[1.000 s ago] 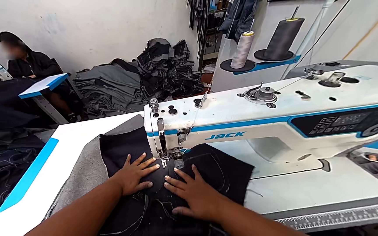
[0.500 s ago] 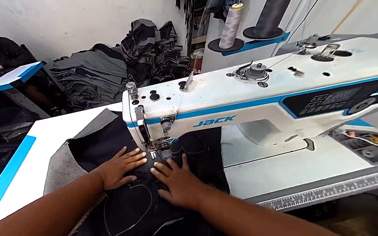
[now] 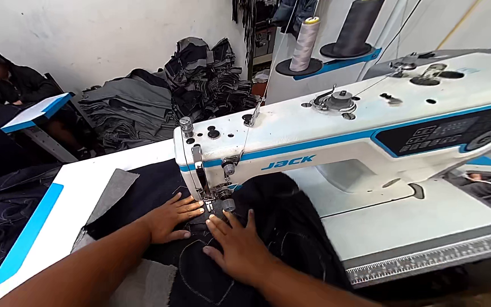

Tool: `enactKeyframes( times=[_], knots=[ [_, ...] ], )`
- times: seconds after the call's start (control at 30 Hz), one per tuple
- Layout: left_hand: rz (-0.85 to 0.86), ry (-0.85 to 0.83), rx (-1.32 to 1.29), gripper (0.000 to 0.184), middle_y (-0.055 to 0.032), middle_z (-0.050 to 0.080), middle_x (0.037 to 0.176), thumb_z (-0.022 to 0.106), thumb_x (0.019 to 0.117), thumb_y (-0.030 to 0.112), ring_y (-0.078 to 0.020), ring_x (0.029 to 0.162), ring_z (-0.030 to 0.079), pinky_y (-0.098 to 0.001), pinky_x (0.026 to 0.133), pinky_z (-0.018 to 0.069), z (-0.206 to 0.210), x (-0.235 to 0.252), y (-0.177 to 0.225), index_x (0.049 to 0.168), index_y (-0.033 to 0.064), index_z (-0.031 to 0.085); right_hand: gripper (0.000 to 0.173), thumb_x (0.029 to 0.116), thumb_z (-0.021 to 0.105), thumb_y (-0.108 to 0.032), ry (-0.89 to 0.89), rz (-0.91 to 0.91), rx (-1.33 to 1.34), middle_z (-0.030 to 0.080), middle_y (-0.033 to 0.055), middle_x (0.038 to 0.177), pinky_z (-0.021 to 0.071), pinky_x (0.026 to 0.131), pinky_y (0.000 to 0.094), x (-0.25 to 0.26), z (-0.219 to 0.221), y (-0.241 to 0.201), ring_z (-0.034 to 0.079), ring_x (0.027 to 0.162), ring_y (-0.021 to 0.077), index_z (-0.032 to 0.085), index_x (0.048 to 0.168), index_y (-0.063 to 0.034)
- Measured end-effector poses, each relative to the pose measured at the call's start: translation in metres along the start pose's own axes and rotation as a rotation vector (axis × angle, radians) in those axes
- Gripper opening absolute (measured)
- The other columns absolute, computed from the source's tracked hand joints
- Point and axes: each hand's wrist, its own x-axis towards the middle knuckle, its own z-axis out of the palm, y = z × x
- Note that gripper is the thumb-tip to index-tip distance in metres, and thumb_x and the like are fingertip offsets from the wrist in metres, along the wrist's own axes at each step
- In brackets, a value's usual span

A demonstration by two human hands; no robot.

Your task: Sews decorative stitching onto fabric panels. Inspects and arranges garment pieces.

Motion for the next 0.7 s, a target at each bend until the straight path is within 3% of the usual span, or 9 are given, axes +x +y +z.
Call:
enactKeyframes(
  times=[0.2, 0.3, 0.37, 0.4, 0.43, 0.5, 0.57, 0.63, 0.7],
  knots=[
    [-0.445, 0.113, -0.112, 0.067, -0.0043, 0.028, 0.169, 0.042, 0.1056, 0.051, -0.0257, 0.16, 0.013, -0.0613, 0.125, 0.0036, 0.015, 0.012, 0.063, 0.16, 0.0121, 0.036, 0.057, 0.1078, 0.041, -0.05, 0.078, -0.352, -0.148, 0.047, 0.0062, 0.159, 0.0016, 0.119, 0.0747, 0.023, -0.023, 0.073, 0.029, 0.155, 0.0305, 0.05, 0.153, -0.0161],
    [-0.655, 0.026, -0.168, 0.068, 0.0005, 0.015, 0.173, 0.034, 0.108, 0.054, -0.0237, 0.161, 0.003, -0.0598, 0.126, -0.0002, 0.007, 0.024, 0.09, 0.164, 0.0164, 0.024, 0.051, 0.1064, 0.048, -0.045, 0.105, -0.494, -0.27, 0.053, 0.0054, 0.154, 0.0119, 0.118, 0.0757, 0.041, -0.039, 0.096, 0.04, 0.149, 0.033, 0.057, 0.148, -0.0168],
    [-0.627, -0.101, -0.135, 0.063, 0.0001, 0.017, 0.173, 0.028, 0.1102, 0.05, -0.0274, 0.159, 0.012, -0.0611, 0.124, 0.0123, -0.015, 0.024, 0.088, 0.164, 0.0182, 0.025, 0.046, 0.1076, 0.047, -0.04, 0.025, -0.376, -0.293, 0.052, 0.0032, 0.155, 0.0108, 0.119, 0.074, 0.039, -0.053, 0.085, 0.039, 0.149, 0.0326, 0.058, 0.147, -0.0191],
    [-0.533, -0.152, -0.085, 0.058, -0.0028, 0.024, 0.171, 0.028, 0.1116, 0.045, -0.0306, 0.156, 0.021, -0.061, 0.12, 0.0212, -0.027, 0.021, 0.078, 0.163, 0.0174, 0.03, 0.043, 0.1071, 0.049, -0.034, -0.033, -0.229, -0.225, 0.052, 0.0042, 0.155, 0.0067, 0.119, 0.0737, 0.032, -0.059, 0.064, 0.035, 0.151, 0.0339, 0.059, 0.146, -0.0182],
    [-0.408, -0.192, -0.011, 0.054, -0.0051, 0.029, 0.169, 0.028, 0.1125, 0.039, -0.0318, 0.154, 0.027, -0.0595, 0.12, 0.0237, -0.035, 0.017, 0.062, 0.161, 0.0169, 0.035, 0.044, 0.1054, 0.049, -0.028, -0.083, -0.063, -0.118, 0.049, 0.0067, 0.157, 0.0021, 0.119, 0.0747, 0.025, -0.062, 0.038, 0.028, 0.154, 0.0358, 0.058, 0.147, -0.0158],
    [-0.178, -0.199, 0.062, 0.053, -0.0057, 0.028, 0.169, 0.028, 0.1121, 0.034, -0.0305, 0.159, 0.016, -0.0607, 0.125, 0.0079, -0.032, 0.01, 0.03, 0.161, 0.0159, 0.035, 0.054, 0.11, 0.035, -0.037, -0.149, 0.139, 0.059, 0.029, 0.0067, 0.169, 0.0008, 0.115, 0.0805, 0.008, -0.055, -0.01, 0.01, 0.158, 0.0396, 0.039, 0.159, -0.0161],
    [-0.088, -0.115, -0.002, 0.057, -0.0073, 0.027, 0.17, 0.025, 0.1105, 0.035, -0.0295, 0.16, 0.012, -0.0585, 0.127, 0.002, -0.015, 0.006, 0.016, 0.161, 0.0115, 0.034, 0.068, 0.1077, 0.032, -0.056, -0.03, 0.155, 0.099, 0.019, 0.0021, 0.173, -0.0027, 0.111, 0.0835, -0.003, -0.02, -0.027, 0.001, 0.159, 0.0399, 0.027, 0.164, -0.0186],
    [-0.149, -0.06, -0.09, 0.058, -0.0086, 0.027, 0.17, 0.028, 0.1094, 0.036, -0.0294, 0.16, 0.013, -0.0578, 0.127, 0.003, -0.01, 0.006, 0.026, 0.161, 0.0093, 0.033, 0.074, 0.1055, 0.035, -0.059, 0.067, 0.048, -0.02, 0.019, 0.003, 0.173, -0.0017, 0.11, 0.0847, -0.005, 0.003, -0.009, 0.004, 0.159, 0.0417, 0.026, 0.164, -0.0156],
    [-0.309, -0.043, -0.154, 0.059, -0.0055, 0.024, 0.171, 0.029, 0.1097, 0.037, -0.0269, 0.16, 0.011, -0.0573, 0.127, 0.001, -0.007, 0.006, 0.053, 0.162, 0.0114, 0.03, 0.072, 0.1059, 0.036, -0.058, 0.027, -0.092, -0.081, 0.02, 0.0033, 0.172, -0.0007, 0.111, 0.0835, -0.004, -0.004, 0.02, 0.007, 0.159, 0.0407, 0.027, 0.164, -0.0154]
  ],
)
